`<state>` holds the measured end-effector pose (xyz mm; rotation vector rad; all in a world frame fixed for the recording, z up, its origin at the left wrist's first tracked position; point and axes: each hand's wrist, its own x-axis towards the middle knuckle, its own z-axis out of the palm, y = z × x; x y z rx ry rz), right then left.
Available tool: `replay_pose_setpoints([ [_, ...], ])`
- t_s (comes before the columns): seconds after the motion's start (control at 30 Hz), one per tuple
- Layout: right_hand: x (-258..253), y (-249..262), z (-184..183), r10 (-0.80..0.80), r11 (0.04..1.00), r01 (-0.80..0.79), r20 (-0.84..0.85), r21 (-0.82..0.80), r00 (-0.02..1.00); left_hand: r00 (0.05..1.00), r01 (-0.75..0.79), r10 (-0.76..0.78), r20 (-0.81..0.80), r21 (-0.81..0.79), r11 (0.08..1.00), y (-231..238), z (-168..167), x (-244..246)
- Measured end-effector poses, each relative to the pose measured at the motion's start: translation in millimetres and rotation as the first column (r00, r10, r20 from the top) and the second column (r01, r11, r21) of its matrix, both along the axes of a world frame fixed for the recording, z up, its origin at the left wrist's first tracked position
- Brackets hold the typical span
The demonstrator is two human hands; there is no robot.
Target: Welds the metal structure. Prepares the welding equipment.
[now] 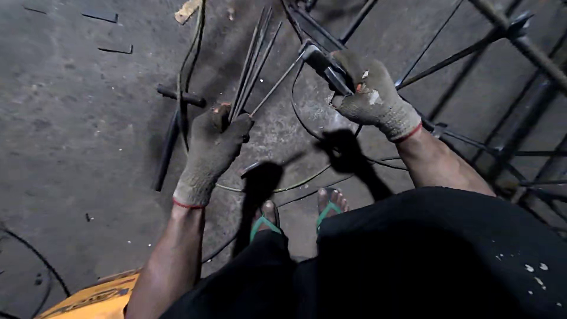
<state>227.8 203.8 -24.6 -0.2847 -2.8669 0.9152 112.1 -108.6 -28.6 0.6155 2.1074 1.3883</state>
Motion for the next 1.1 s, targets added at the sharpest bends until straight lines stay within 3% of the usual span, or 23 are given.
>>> replay_pose_setpoints([
  [0.23,1,-4,4,0.042,0.999,-0.042,0.02,-0.013,0.999,0.996,0.037,-0.038,-0.075,-0.021,0.999,1,1,-7],
  [0.37,20,-22,38,0.038,0.997,-0.018,0.277,-0.073,0.96,0.968,0.091,-0.115,-0.225,-0.114,0.989,-16,0,-19],
  [0.47,19,4,58,0.129,0.968,-0.031,0.389,-0.249,0.912,0.959,0.118,-0.174,-0.223,-0.245,0.962,-26,3,-43],
  [0.53,25,21,59,0.1,0.916,0.047,0.341,-0.399,0.935,0.948,0.106,-0.183,-0.259,-0.283,0.953,-40,-1,-48],
  [0.57,28,24,61,0.071,0.878,0.103,0.339,-0.467,0.938,0.922,0.067,-0.165,-0.351,-0.275,0.959,-44,-5,-48],
  [0.67,29,-3,64,0.004,0.78,0.227,0.367,-0.583,0.93,0.724,-0.14,0.005,-0.69,-0.141,0.98,-44,-23,-46],
  [0.73,35,-36,57,0.014,0.667,0.256,0.355,-0.699,0.935,0.675,-0.276,0.128,-0.726,-0.088,0.957,-43,-31,-49],
  [0.8,42,-57,51,0.013,0.587,0.253,0.321,-0.769,0.947,0.696,-0.341,0.214,-0.686,-0.054,0.938,-42,-34,-50],
  [0.93,54,-28,68,0.067,0.662,0.091,0.179,-0.744,0.982,0.711,-0.214,0.146,-0.688,-0.014,0.977,-70,-57,-66],
  [1.0,67,-11,83,-0.07,0.732,0.116,0.096,-0.671,0.993,0.743,-0.359,0.266,-0.614,-0.03,0.933,-93,-60,-70],
  [1.1,75,-8,96,-0.324,0.866,0.25,-0.105,-0.433,0.94,0.726,-0.627,0.537,-0.43,-0.095,0.773,-99,-38,-60],
])
